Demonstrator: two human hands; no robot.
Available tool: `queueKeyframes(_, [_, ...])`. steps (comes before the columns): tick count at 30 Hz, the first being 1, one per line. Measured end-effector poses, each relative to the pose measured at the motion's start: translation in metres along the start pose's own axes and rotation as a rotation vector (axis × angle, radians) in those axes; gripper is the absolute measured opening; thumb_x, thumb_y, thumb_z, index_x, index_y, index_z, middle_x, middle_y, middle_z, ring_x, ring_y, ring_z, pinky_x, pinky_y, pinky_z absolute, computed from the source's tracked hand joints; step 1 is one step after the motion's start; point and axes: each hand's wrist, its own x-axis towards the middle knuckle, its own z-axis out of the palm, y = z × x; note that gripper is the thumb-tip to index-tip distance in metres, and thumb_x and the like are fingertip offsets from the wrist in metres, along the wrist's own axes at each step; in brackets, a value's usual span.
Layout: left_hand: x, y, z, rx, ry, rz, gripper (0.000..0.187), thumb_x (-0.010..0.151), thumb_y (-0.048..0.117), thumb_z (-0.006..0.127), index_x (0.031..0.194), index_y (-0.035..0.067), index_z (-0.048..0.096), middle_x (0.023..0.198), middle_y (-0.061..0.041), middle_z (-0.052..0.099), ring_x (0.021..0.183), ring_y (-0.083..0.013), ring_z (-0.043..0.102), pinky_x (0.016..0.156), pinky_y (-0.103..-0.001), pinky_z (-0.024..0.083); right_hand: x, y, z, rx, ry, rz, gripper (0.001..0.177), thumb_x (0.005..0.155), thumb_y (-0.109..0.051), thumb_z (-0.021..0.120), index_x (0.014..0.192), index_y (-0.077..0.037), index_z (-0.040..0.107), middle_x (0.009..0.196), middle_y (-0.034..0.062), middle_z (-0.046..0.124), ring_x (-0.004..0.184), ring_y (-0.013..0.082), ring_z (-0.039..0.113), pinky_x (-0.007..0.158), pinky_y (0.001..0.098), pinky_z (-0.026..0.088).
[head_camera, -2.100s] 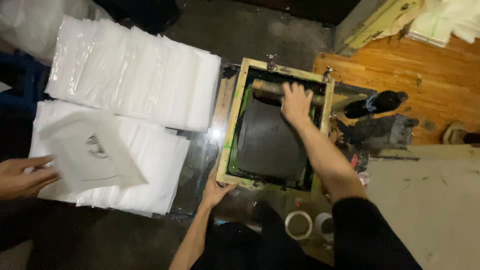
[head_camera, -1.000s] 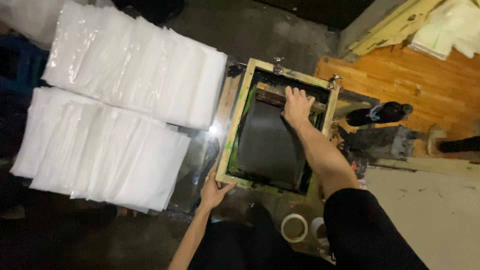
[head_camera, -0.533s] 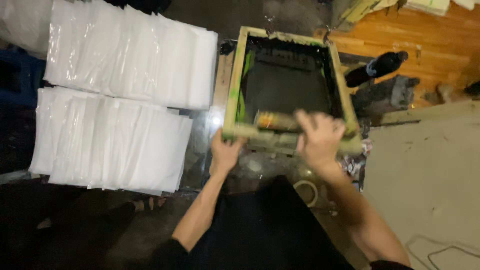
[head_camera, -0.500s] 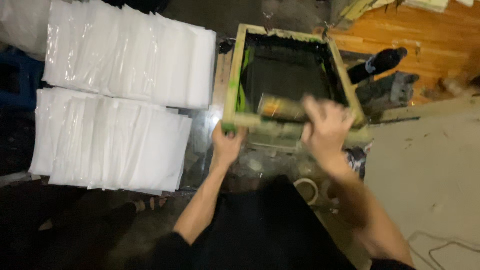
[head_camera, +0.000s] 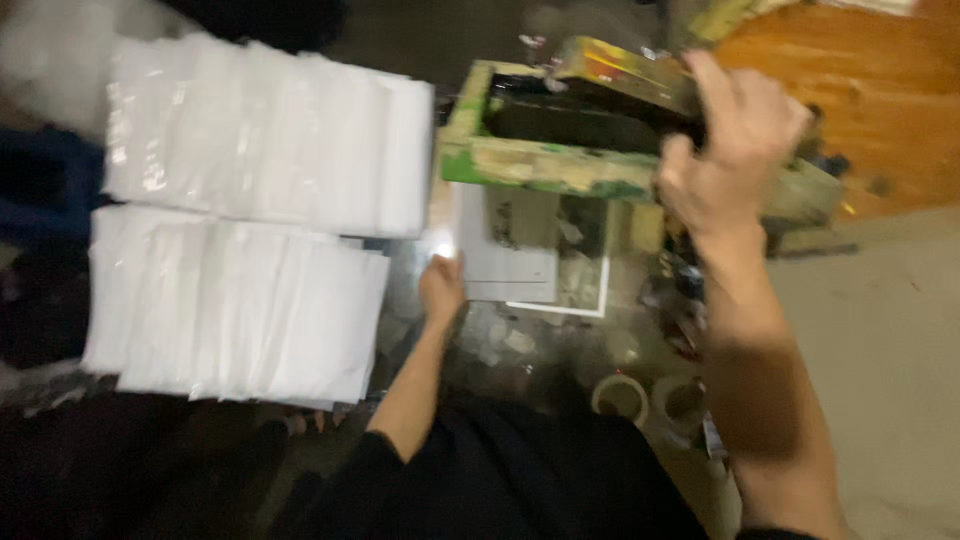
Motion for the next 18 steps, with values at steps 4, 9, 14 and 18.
queueKeyframes(4, [0.052,-0.124,-0.128,-0.141,0.31,-0.081,0.027,0.104,0.042,0.07,0.093,0.017,0.072,0.085,-0.005,0.077,0.083,-0.026,0.072,0.081,-0.043,0.052,-0.006,0.013,0.005,0.006,0.017,-0.052,0.065,0.086,-0.018,0.068,0.148,0.001,0.076,0.113,0.0214,0.068,0.1,0.0414,0.06,0.087,0.0491,0.036])
queueKeyframes(9, [0.103,-0.172,-0.311,0.122,0.591,-0.197,0.041,0.102,0.055,0.078,0.115,0.017,0.071,0.082,-0.006,0.072,0.083,-0.0351,0.071,0.081,-0.049,0.051,0.0,0.024,0.005,0.001,-0.001,-0.125,0.062,0.092,-0.012,0.073,0.15,0.008,0.078,0.113,0.0242,0.064,0.1,0.043,0.058,0.087,0.0489,0.041])
queueKeyframes(14, [0.167,-0.107,-0.284,0.558,0.29,-0.224,0.1,0.107,0.063,0.069,0.176,0.013,0.018,0.182,-0.017,0.015,0.166,-0.0384,0.013,0.128,-0.064,0.019,-0.001,0.02,0.004,-0.017,-0.018,-0.085,0.067,0.088,-0.015,0.076,0.152,0.004,0.081,0.116,0.0217,0.066,0.104,0.0428,0.061,0.09,0.0476,0.042])
queueKeyframes(18, [0.191,-0.031,-0.164,0.672,-0.07,0.484,0.099,0.098,0.067,0.064,0.176,0.02,0.028,0.183,-0.019,0.015,0.165,-0.0514,0.013,0.124,-0.069,0.027,-0.007,0.018,0.005,-0.007,-0.03,-0.039,0.064,0.088,-0.024,0.075,0.147,0.0,0.079,0.113,0.0192,0.069,0.103,0.0429,0.064,0.088,0.047,0.036])
